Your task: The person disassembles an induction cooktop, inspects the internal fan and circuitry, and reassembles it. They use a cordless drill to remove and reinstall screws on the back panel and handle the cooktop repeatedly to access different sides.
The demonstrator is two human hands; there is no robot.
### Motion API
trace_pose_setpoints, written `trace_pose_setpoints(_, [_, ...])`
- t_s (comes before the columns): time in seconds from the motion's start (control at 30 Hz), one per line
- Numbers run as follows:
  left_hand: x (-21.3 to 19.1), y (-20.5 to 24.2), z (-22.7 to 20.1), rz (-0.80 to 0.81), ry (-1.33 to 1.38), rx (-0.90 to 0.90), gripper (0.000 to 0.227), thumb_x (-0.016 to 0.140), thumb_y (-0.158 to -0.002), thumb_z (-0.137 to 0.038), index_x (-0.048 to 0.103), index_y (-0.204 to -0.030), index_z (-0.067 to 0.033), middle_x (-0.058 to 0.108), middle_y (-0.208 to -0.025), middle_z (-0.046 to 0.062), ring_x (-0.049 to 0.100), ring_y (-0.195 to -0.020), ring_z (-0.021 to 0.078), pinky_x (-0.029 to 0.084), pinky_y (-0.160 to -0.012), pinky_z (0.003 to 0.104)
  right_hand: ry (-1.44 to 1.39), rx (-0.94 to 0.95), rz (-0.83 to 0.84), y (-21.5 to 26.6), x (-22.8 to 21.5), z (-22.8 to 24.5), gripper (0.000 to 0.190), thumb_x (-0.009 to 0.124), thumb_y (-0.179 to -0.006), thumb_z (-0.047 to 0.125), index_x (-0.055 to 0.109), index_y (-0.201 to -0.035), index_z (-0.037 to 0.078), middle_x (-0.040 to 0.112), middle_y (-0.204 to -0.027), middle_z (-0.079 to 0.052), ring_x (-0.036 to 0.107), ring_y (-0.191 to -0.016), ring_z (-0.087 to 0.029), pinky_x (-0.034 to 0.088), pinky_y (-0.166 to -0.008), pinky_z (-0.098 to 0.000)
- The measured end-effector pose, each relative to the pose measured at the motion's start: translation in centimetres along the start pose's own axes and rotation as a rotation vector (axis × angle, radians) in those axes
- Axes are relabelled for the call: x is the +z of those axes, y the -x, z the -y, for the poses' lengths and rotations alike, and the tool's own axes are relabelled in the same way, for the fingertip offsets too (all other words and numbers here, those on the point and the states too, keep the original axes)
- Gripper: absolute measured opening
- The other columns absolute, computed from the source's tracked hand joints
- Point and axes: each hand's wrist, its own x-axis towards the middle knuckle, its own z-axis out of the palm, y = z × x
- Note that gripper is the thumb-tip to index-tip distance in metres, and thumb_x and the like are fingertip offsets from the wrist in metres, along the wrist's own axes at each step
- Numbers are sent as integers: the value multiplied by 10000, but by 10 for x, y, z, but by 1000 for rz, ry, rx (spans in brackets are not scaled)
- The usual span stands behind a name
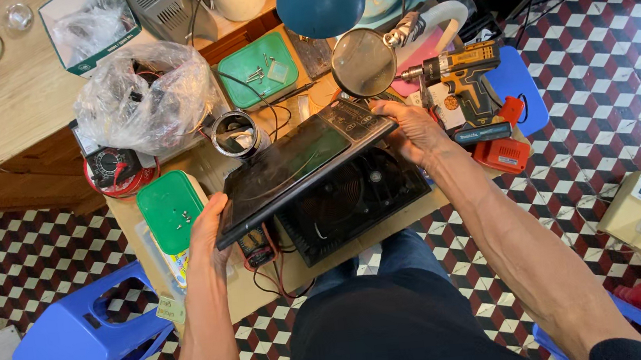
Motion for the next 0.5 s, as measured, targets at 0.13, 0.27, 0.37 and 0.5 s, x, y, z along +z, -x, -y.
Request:
trace_pose_setpoints(0.13, [0,-15,-12,11,135,-145,168,675,-951,-94,646,-1088,-1,721,-1048,116,718,-864,204,607,-794,348,-95,-19,87,9,15,2,278,608,-953,83,618,-1204,-38,688,-1199,-146,683,-1099,-218,554,-1026,-341])
trace_pose_setpoints(0.27, [21,0,-29,-6,175,-119,245,699,-982,-164,611,-1154,-13,677,-1160,139,669,-986,226,534,-861,358,-177,-61,111,21,27,7,318,566,-985,114,590,-1248,-63,677,-1223,-163,680,-1145,-239,534,-1089,-355])
trace_pose_setpoints(0.37, [51,46,-50,-136,-28,60,391,694,-998,-267,554,-1265,-18,614,-1299,168,603,-1153,253,462,-990,393,-209,-84,111,27,30,4,329,544,-977,148,594,-1231,-55,684,-1222,-173,684,-1138,-252,530,-1088,-372])
trace_pose_setpoints(0.5, [109,122,-51,-228,-890,778,607,721,-988,-399,512,-1419,-27,525,-1477,211,502,-1367,318,346,-1141,438,-310,-115,137,26,24,-3,340,528,-996,158,596,-1230,-78,666,-1194,-174,660,-1133,-269,519,-1109,-422])
